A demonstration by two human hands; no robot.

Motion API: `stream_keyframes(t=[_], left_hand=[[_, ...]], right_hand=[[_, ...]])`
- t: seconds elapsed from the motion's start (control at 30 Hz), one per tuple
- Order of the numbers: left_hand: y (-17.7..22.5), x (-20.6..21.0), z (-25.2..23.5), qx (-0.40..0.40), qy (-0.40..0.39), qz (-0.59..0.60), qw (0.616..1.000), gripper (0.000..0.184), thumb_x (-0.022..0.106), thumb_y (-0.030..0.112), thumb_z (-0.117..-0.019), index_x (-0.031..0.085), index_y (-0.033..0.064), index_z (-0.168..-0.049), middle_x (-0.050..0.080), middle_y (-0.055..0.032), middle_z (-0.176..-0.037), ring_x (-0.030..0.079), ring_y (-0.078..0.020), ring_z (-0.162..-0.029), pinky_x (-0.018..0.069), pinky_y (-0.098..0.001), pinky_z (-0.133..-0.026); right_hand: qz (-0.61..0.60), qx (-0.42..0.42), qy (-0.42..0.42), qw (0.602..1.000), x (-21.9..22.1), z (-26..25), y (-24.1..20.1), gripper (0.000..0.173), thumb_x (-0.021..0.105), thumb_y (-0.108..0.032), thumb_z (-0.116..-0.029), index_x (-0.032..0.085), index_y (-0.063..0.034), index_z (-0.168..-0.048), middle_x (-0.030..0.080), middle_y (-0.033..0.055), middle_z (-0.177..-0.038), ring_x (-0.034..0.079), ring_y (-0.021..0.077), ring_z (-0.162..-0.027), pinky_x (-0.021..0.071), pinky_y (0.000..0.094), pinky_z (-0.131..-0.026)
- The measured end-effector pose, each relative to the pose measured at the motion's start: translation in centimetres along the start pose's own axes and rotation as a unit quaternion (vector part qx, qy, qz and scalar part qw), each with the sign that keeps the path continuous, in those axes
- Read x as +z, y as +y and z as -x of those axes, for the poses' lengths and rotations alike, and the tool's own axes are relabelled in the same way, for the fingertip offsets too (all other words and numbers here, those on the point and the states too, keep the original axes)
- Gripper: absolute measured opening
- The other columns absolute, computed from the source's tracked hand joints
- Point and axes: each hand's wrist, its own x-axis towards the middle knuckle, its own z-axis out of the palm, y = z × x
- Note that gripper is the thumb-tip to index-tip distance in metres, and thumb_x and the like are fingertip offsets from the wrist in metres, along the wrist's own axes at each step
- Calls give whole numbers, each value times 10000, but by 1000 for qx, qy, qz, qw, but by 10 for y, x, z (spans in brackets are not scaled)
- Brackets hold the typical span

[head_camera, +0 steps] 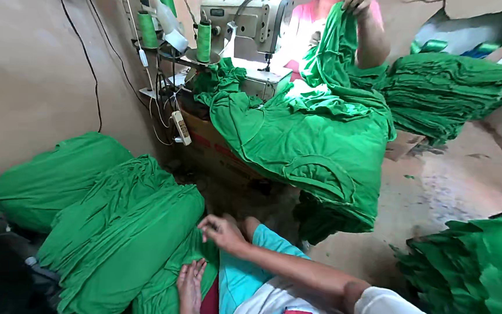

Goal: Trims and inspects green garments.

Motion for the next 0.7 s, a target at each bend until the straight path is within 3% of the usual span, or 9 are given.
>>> stream_keyframes(t=[0.13,0.17,0.33,0.43,0.53,0.7], left_hand=[[0,1,-1,8,1,-21,1000,153,421,2,-1027,516,58,-921,700,-19,-784,720,-139,-748,623,-331,-760],[0,1,-1,8,2,-23,1000,167,421,-2,-1026,515,64,-905,698,-14,-774,715,-127,-731,622,-318,-745],[0,-1,1,6,10,-29,1000,201,415,-33,-1002,529,61,-865,672,-10,-730,691,-118,-674,618,-297,-705],[1,1,0,2,4,-42,999,208,453,-23,-1012,571,45,-854,685,-11,-705,685,-111,-636,610,-275,-678],[0,-1,0,5,4,-46,999,226,470,-26,-1004,577,48,-819,685,-12,-682,682,-114,-613,605,-271,-664],[-1,2,1,8,9,-60,998,203,484,-27,-994,560,47,-820,686,-20,-698,695,-128,-641,615,-295,-681]], right_hand=[[88,-3,-30,996,41,6,46,299,496,-123,-1056,636,35,-1267,660,217,-1232,662,295,-1114,523,448,-999],[118,-13,-36,992,45,9,55,300,517,-144,-1049,643,21,-1266,644,222,-1263,657,314,-1137,525,468,-1001],[189,32,-113,975,40,6,65,408,590,-292,-1039,607,-23,-1346,605,219,-1340,630,350,-1191,505,529,-1015],[216,71,-150,962,33,1,68,340,601,-217,-1028,649,-14,-1296,618,217,-1322,620,364,-1204,488,551,-1032],[226,74,-156,959,34,0,70,337,591,-233,-1035,645,-46,-1310,620,193,-1328,625,345,-1202,496,537,-1027],[245,82,-172,951,37,-3,65,281,542,-166,-1044,639,18,-1234,624,222,-1281,635,363,-1169,500,542,-1011]])
